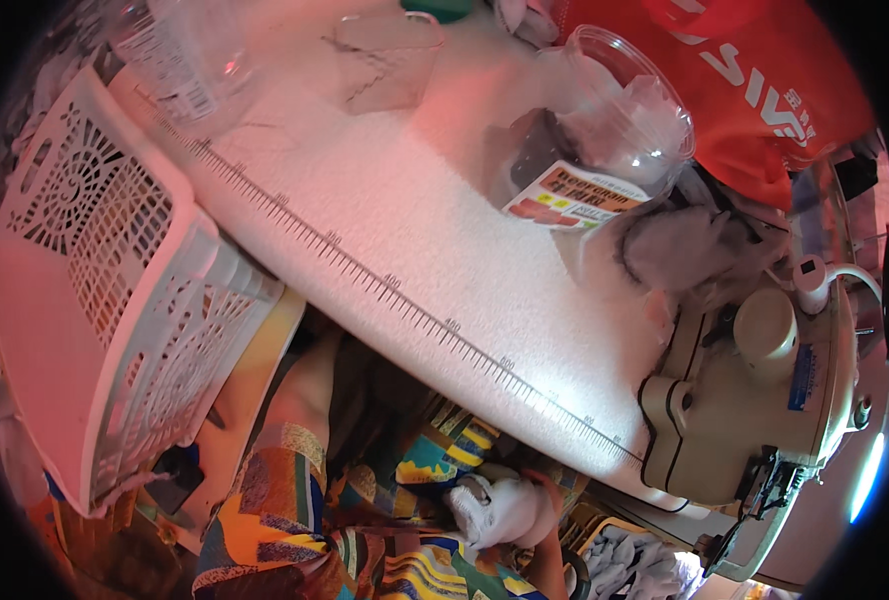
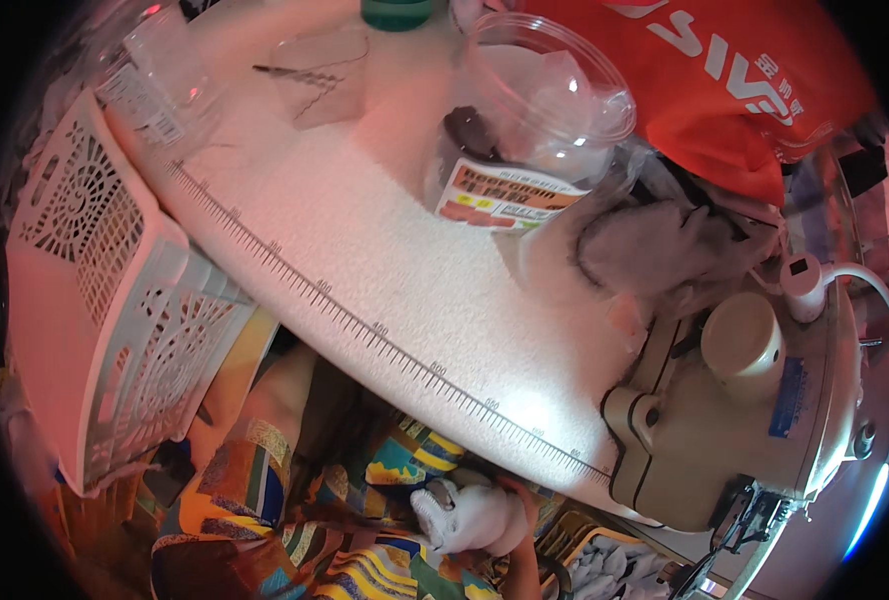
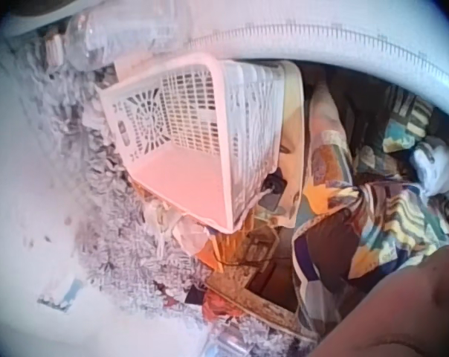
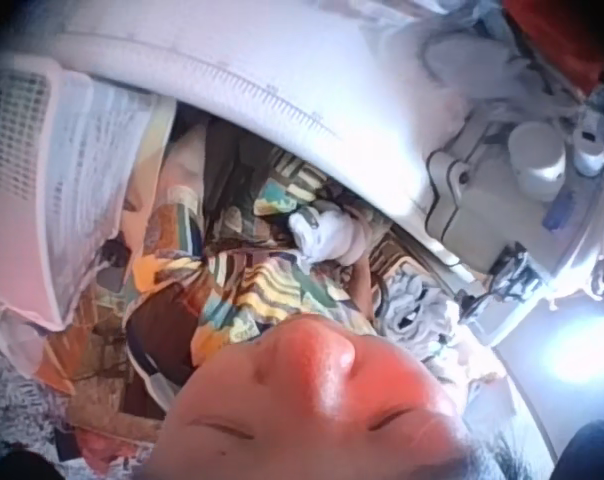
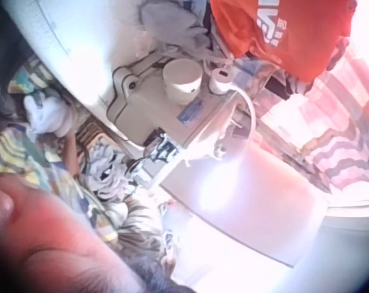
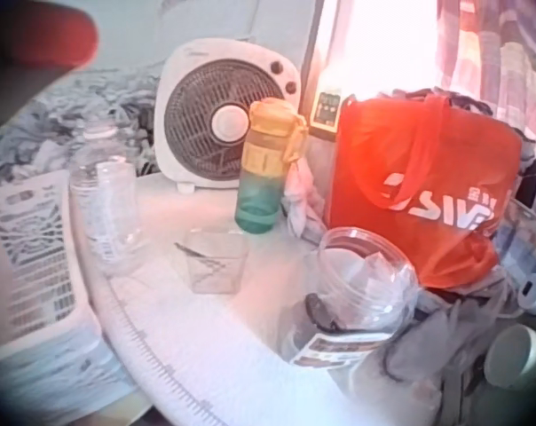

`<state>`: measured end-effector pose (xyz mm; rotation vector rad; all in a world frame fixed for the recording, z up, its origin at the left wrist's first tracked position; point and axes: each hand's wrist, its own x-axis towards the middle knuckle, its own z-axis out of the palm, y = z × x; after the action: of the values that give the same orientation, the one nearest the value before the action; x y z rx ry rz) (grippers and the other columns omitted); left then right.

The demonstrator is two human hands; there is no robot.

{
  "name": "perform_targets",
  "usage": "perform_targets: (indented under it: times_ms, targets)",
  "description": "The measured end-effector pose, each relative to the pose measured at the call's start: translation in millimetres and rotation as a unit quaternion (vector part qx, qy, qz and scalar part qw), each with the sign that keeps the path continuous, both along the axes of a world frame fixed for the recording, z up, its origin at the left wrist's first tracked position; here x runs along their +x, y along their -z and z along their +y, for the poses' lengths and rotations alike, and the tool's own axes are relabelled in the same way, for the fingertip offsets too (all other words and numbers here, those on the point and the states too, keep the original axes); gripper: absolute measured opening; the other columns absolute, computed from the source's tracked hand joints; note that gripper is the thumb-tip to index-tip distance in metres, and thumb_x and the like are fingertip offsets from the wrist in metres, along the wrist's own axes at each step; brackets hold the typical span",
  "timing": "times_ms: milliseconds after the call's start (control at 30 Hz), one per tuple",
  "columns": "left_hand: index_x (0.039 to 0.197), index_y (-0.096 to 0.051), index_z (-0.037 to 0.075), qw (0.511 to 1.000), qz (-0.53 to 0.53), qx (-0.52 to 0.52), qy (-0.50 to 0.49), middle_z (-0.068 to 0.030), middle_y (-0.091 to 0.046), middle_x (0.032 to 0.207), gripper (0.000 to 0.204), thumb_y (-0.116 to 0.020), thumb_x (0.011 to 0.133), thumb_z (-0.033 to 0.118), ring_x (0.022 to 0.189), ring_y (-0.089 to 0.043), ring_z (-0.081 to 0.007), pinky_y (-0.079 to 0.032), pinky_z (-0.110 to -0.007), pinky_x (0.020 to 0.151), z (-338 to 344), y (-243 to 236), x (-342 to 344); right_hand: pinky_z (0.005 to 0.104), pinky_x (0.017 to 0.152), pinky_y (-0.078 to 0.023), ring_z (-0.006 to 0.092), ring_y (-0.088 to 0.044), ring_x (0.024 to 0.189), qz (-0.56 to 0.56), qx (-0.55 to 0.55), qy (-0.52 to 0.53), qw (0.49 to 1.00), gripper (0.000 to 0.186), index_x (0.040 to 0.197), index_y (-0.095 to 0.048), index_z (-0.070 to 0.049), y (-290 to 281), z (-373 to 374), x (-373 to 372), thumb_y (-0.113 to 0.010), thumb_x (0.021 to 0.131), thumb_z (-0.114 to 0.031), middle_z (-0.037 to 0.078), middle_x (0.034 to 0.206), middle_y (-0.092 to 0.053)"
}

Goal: Assembling and sewing fabric parts for a plush toy using a specialized sewing machine.

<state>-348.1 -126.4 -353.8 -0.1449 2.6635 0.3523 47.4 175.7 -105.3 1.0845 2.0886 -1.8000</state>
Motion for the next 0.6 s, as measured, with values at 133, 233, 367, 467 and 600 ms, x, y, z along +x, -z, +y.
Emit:
perform_targets:
  times_ms: [133, 233, 367, 467, 600]
  targets:
    - [0.115, -0.061, 0.011, 0.999, -0.009, -0.012, -0.040, -0.0116, -0.067, 0.103, 0.026, -0.049, 0.094, 0.022, 0.089, -0.068, -0.0270, -0.055, -0.040, 0.075, -2, 10, -15, 0.0334, 0.092, -0.047, 0.0207, -0.061, 0.102, -0.001, -0.004, -0.011, 1.000, 0.034, 0.117, -0.060, 0.000, 8, -4, 1, -0.053, 0.084, -0.003, 0.013, 0.113, -0.064]
    - [0.115, -0.060, 0.011, 0.998, -0.017, -0.008, -0.053, -0.0114, -0.067, 0.103, 0.026, -0.050, 0.094, 0.023, 0.089, -0.068, -0.0268, -0.055, -0.040, 0.075, 3, 15, -23, 0.0338, 0.093, -0.047, 0.0211, -0.061, 0.103, -0.007, -0.008, -0.008, 1.000, 0.033, 0.117, -0.060, -0.001, 11, -14, -1, -0.054, 0.084, -0.004, 0.013, 0.113, -0.064]
    - [0.115, -0.060, 0.010, 0.998, -0.020, -0.005, -0.066, -0.0110, -0.067, 0.104, 0.027, -0.050, 0.094, 0.023, 0.089, -0.068, -0.0265, -0.055, -0.040, 0.075, 8, 17, -32, 0.0342, 0.094, -0.047, 0.0216, -0.060, 0.104, 0.000, -0.014, -0.003, 1.000, 0.033, 0.117, -0.060, -0.001, 18, -23, 0, -0.054, 0.084, -0.004, 0.013, 0.114, -0.064]
    - [0.115, -0.060, 0.010, 0.997, -0.016, 0.003, -0.078, -0.0108, -0.067, 0.104, 0.027, -0.050, 0.094, 0.024, 0.089, -0.067, -0.0263, -0.055, -0.040, 0.075, 4, 16, -34, 0.0346, 0.095, -0.047, 0.0219, -0.060, 0.105, 0.018, -0.005, -0.005, 1.000, 0.033, 0.116, -0.060, -0.001, 19, -21, 4, -0.055, 0.084, -0.005, 0.013, 0.114, -0.064]
    - [0.116, -0.060, 0.010, 0.995, -0.009, 0.017, -0.093, -0.0104, -0.066, 0.104, 0.028, -0.051, 0.094, 0.024, 0.089, -0.067, -0.0261, -0.055, -0.040, 0.076, 4, 15, -40, 0.0351, 0.096, -0.047, 0.0224, -0.060, 0.106, 0.060, 0.035, -0.011, 0.998, 0.032, 0.116, -0.060, -0.002, 17, -8, 20, -0.055, 0.084, -0.006, 0.014, 0.115, -0.063]
